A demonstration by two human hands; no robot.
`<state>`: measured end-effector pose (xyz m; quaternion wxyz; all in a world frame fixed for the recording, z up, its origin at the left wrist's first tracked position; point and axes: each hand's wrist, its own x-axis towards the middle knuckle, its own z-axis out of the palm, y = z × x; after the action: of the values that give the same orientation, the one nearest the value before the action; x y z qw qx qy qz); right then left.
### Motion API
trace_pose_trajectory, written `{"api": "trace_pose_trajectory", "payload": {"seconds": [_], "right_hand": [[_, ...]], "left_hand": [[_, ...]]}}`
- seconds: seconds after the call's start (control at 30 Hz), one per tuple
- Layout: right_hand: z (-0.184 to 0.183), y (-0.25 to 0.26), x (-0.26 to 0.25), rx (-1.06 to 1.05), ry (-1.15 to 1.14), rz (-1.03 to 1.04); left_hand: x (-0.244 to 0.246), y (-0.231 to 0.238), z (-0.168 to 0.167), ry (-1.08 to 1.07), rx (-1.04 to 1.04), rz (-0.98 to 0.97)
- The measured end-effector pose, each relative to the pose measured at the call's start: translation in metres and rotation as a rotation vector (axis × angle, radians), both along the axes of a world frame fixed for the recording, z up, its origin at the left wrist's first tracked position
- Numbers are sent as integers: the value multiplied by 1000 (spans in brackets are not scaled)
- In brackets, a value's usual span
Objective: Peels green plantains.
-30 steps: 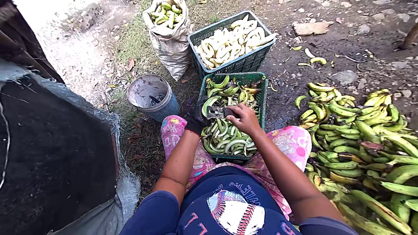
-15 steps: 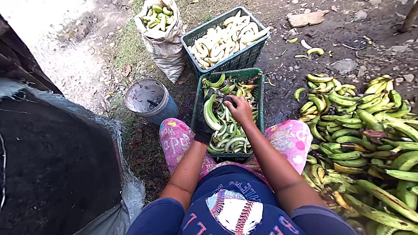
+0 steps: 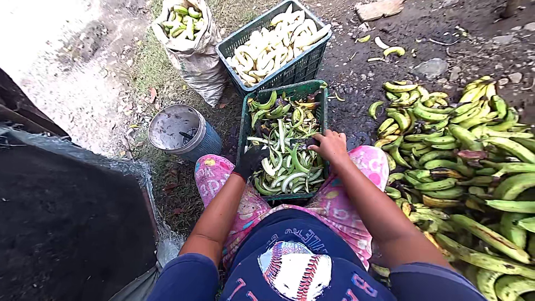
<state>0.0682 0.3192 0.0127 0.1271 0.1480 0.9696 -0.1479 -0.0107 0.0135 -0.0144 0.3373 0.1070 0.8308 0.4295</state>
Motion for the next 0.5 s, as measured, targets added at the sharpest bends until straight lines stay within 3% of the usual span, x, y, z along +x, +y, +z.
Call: {"api": "trace_pose_trajectory", "payload": {"seconds": [0.07, 0.13, 0.23, 0.3, 0.37, 0.5], "right_hand": [[-6, 1, 4, 2, 21, 0], [-8, -2, 5, -11, 30, -11], [-9, -6, 6, -46, 98, -42], [-9, -6, 6, -59, 130, -67], [-10, -5, 6, -73, 151, -85], [-13, -9, 3, -73, 181, -75]], "left_hand": [[-31, 11, 16, -55, -78, -24], [-64, 25, 58, -51, 13, 141], [-107, 45, 124, 58, 652, 555], [-124, 55, 144, 168, 857, 669], [-112, 66, 133, 188, 782, 670], [-18, 62, 47, -152, 360, 284]]}}
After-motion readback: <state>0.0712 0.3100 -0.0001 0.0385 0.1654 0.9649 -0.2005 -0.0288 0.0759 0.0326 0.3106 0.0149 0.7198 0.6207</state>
